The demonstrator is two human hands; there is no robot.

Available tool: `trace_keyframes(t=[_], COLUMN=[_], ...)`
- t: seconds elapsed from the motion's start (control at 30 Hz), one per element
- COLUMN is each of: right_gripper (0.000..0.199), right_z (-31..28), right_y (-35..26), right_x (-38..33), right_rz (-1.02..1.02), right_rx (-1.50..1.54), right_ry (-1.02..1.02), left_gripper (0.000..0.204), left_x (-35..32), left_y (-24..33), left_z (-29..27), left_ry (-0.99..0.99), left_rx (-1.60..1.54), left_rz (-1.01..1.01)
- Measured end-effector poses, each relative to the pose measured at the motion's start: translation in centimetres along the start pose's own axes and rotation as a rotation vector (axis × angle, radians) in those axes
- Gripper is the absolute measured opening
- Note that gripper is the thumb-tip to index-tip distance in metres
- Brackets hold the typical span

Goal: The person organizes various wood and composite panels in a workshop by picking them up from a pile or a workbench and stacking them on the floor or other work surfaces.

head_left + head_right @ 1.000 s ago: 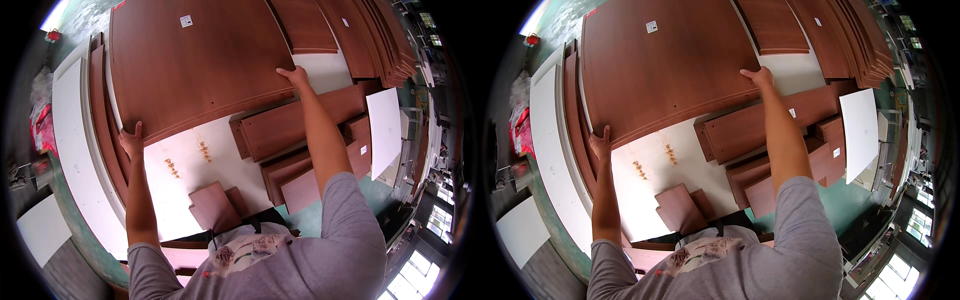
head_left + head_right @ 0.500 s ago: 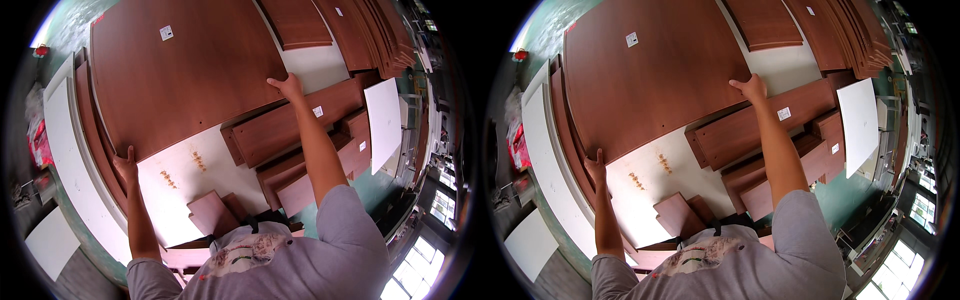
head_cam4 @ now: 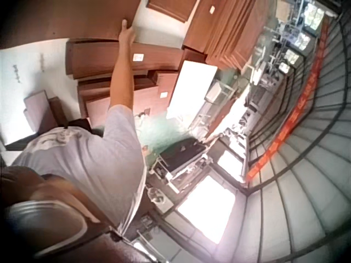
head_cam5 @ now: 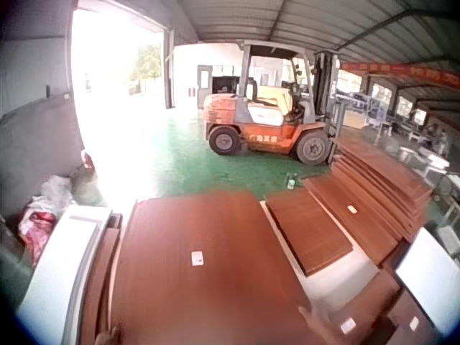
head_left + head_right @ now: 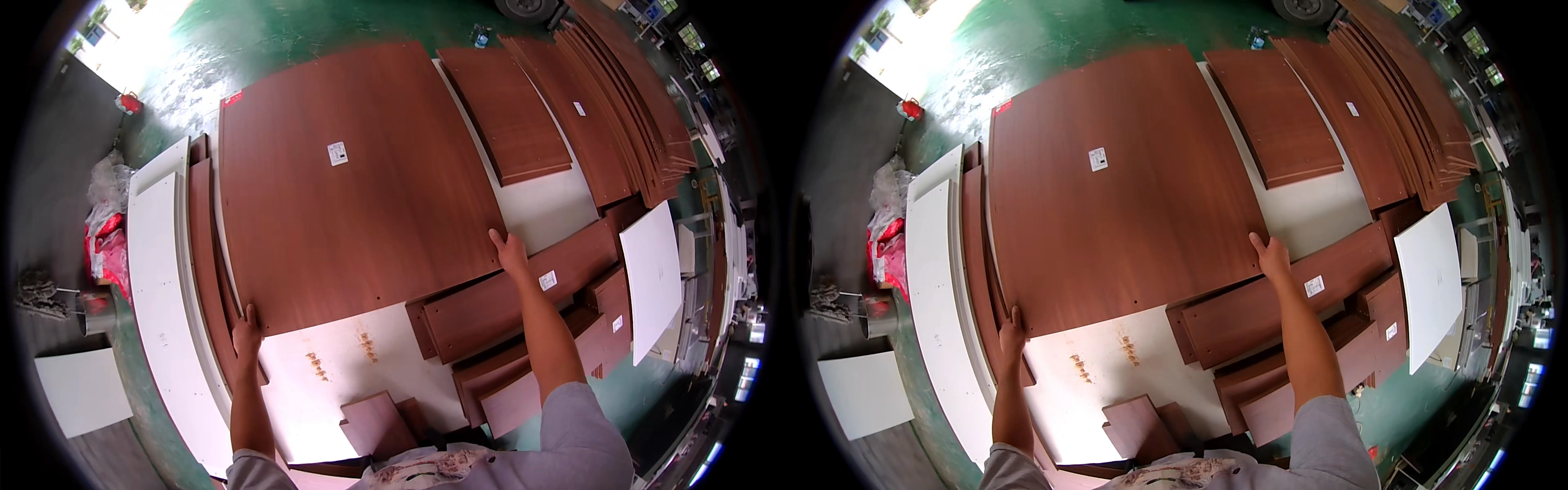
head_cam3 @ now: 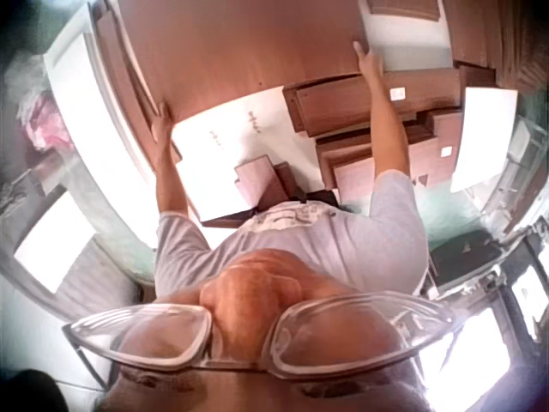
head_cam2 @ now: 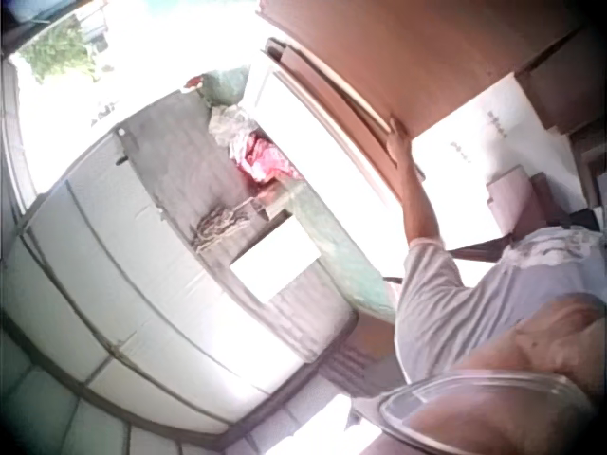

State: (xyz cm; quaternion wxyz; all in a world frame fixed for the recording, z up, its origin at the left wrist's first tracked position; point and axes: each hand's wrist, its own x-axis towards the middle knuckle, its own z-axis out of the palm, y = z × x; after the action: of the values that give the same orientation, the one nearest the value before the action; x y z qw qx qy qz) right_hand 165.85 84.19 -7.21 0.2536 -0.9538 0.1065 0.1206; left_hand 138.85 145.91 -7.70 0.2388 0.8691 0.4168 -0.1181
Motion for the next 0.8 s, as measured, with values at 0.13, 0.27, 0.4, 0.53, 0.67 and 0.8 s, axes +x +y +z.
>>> trace_keyframes(t=[0.13, 0.27, 0.4, 0.53, 0.67, 0.8], right_gripper=[0.08, 0.08, 0.077, 0.077, 0.071, 0.065], right_z=[-0.8, -1.4, -6.6, -11.7, -15.6, -16.3], right_y=[0.4, 1.6, 0.2, 2.7, 2.5, 10.3], right_x=[0.5, 1.5, -0.1, -4.1, -14.6, -23.9], right_rz=[0.025, -0.032, -0.031, -0.011, 0.066, -0.081], right_rx=[-0.013, -0.008, -0.033, 0.081, 0.287, -0.005], right_ry=[0.018, -0.019, -0.092, -0.152, -0.157, -0.014], left_gripper=[0.09, 0.094, 0.091, 0.091, 0.091, 0.091], left_x=[0.2, 0.7, -5.4, -11.8, -20.4, -26.9], left_y=[3.2, 2.8, 3.8, 3.2, -0.1, -7.7], left_z=[-0.4, -1.8, -2.4, -3.6, -7.5, -7.5], left_ry=[-0.105, -0.268, -0.227, -0.268, -0.244, -0.293], left_rx=[-0.038, -0.056, -0.13, -0.104, -0.073, -0.122], left_rz=[-0.091, -0.007, -0.06, -0.061, -0.058, -0.109])
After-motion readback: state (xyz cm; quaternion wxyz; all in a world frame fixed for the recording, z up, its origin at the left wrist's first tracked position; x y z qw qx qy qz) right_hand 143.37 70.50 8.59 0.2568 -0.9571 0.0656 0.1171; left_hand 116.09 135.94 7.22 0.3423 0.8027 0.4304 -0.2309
